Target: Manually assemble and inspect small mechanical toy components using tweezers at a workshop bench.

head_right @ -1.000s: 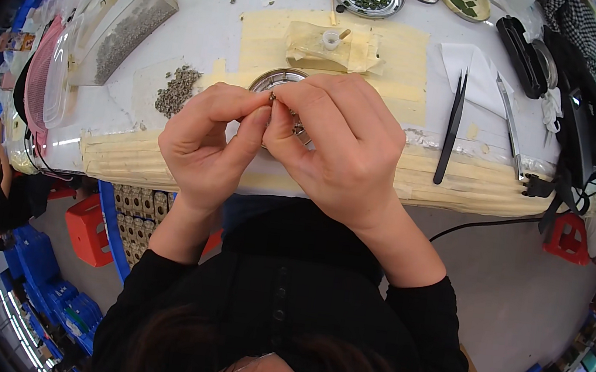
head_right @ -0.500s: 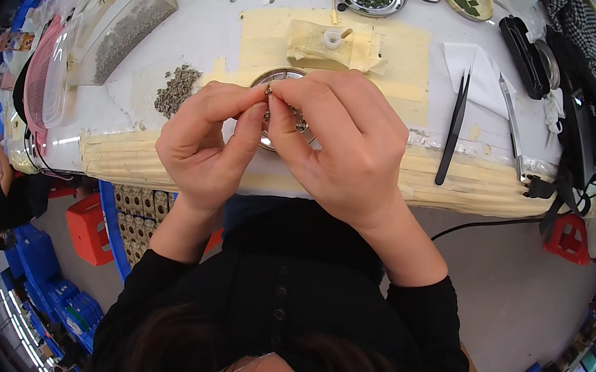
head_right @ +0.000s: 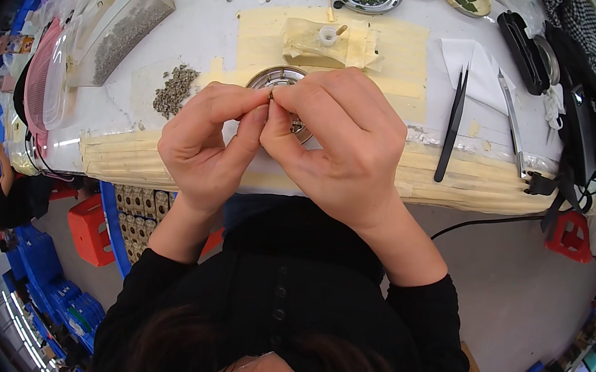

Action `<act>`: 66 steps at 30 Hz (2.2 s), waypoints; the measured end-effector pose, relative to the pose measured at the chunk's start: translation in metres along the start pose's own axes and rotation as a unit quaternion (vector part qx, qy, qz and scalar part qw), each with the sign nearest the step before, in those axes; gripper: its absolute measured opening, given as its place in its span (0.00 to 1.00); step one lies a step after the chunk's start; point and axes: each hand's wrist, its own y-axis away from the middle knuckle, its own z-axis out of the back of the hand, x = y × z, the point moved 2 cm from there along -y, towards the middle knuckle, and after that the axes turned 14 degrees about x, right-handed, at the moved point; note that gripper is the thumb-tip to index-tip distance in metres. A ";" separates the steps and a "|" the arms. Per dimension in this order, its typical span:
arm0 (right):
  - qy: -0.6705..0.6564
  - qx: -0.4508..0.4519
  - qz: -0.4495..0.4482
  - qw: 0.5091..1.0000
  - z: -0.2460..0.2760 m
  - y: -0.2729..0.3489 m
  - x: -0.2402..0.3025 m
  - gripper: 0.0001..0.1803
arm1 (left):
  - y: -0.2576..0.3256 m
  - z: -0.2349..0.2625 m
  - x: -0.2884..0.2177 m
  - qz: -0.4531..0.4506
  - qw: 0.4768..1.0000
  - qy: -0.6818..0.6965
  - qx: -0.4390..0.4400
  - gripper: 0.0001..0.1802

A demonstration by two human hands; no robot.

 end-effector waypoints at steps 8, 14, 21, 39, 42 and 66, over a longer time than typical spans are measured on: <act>-0.033 0.036 -0.025 0.999 0.005 -0.005 -0.001 0.07 | 0.001 0.000 0.000 0.017 1.000 0.016 -0.012 0.13; -0.107 0.139 -0.090 0.980 0.022 -0.007 -0.002 0.06 | -0.007 0.001 -0.006 -0.093 0.988 -0.116 0.034 0.16; -0.174 0.152 -0.105 0.967 0.024 -0.003 -0.003 0.06 | -0.004 0.000 -0.006 -0.047 0.998 -0.047 0.022 0.13; -0.121 0.064 -0.013 0.990 0.009 -0.008 0.006 0.14 | 0.002 0.007 0.012 0.219 0.782 0.578 0.079 0.08; -0.127 0.069 -0.004 0.990 0.009 -0.009 0.004 0.13 | 0.001 0.007 0.009 0.228 0.785 0.571 0.072 0.08; -0.473 0.103 -0.200 0.852 0.005 0.007 -0.002 0.05 | -0.004 0.009 -0.010 -0.075 0.996 -0.030 0.025 0.11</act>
